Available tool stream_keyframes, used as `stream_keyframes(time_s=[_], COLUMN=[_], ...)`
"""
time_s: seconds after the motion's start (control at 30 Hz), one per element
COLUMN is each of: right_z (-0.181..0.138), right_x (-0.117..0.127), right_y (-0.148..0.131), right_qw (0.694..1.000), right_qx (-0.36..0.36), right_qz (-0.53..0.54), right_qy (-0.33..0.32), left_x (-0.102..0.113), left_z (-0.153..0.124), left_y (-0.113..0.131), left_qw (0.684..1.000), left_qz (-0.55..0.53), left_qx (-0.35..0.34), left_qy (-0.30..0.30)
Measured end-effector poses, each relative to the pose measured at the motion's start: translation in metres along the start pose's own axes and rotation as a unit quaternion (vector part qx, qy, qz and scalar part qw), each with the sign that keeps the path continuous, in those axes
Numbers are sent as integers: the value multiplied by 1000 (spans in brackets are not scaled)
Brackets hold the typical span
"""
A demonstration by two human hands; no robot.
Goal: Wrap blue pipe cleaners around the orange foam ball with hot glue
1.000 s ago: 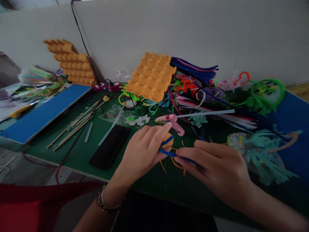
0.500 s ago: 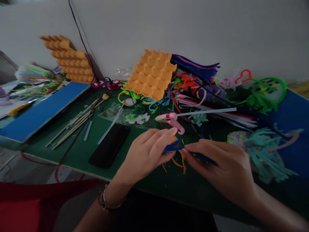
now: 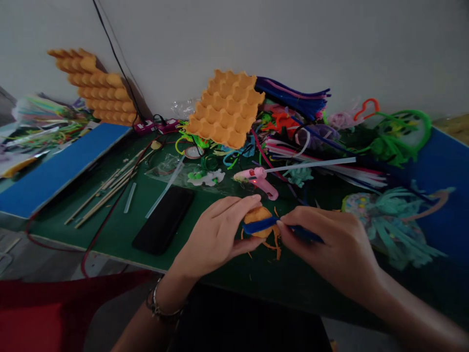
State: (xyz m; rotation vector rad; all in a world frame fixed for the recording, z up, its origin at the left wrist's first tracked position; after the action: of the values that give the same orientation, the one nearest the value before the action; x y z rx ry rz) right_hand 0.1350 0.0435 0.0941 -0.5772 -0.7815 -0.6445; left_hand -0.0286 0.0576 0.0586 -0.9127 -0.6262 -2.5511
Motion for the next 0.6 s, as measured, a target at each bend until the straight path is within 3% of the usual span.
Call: stream_keyframes(time_s=[0.13, 0.23, 0.4, 0.6], right_z=[-1, -3, -4, -5], right_x=[3, 6, 11, 9], right_y=[2, 3, 1, -2], right_qw=[996, 991, 994, 997], right_qx=[-43, -67, -39, -3], right_qz=[79, 115, 95, 77], right_qy=[-5, 7, 25, 26], left_x=[1, 1, -5, -18], left_z=[-3, -5, -8, -12], left_y=[-3, -2, -4, -6], left_qw=[989, 971, 932, 902], left_qz=[-108, -200, -327, -387], left_qx=[96, 121, 142, 181], left_qy=[18, 54, 69, 60])
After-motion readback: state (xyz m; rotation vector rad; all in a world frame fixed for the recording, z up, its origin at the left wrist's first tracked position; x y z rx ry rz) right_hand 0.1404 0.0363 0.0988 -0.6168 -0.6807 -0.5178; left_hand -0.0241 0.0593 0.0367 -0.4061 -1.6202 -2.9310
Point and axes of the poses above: each hand's wrist, its own z-axis towards the middle knuckle, its own x-axis out of the back of the hand, y = z × x, the point moved 3 cm from there along z, towards the middle knuckle, and after that the axes turned 1 degree about -z, right-handed, at the moved point
